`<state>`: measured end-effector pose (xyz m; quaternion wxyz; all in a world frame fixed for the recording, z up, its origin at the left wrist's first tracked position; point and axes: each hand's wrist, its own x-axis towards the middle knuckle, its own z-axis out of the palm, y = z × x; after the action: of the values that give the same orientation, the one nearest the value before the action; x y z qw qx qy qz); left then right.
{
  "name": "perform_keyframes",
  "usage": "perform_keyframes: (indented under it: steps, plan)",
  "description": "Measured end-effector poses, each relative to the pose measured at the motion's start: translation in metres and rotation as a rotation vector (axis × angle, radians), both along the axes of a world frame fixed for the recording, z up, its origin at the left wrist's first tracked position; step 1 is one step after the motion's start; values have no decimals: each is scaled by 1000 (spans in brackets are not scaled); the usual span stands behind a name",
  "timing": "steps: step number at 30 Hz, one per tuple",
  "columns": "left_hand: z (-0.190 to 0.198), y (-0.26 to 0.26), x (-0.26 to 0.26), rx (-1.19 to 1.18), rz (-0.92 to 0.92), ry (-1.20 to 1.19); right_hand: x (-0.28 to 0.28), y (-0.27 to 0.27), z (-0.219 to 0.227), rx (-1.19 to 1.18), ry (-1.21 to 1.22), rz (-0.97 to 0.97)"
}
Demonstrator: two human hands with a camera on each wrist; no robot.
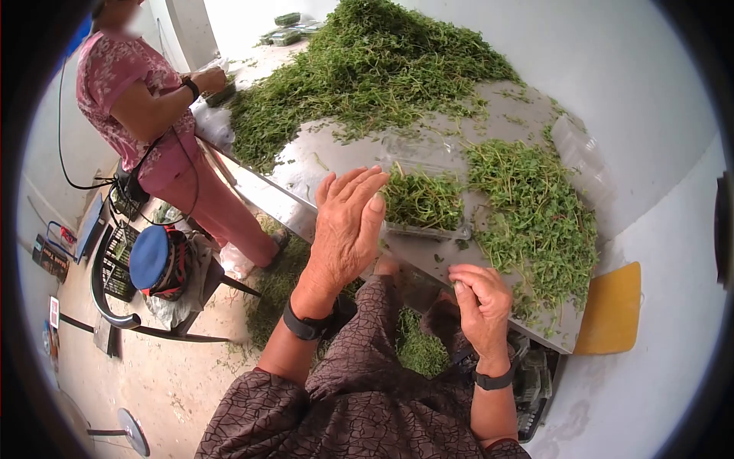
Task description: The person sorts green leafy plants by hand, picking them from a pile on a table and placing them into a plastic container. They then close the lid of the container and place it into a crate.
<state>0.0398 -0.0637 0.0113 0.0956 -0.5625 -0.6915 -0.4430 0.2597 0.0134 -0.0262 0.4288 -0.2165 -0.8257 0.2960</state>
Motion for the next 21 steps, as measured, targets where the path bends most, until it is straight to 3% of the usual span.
perform_keyframes:
  steps: [7, 13, 16, 21]
  plan:
    - [-7, 14, -1, -72, -53, 161, -1, 0, 0, 0, -7, -4]
    - [-3, 22, 3, -294, -11, 222, -1, 0, -1, -17, 0, 5]
    - [-10, 18, -3, -135, -73, 59, -1, 1, -1, -10, 11, 5]
    - [-3, -3, -10, -19, -79, -14, 0, 1, -2, -5, 9, 7]
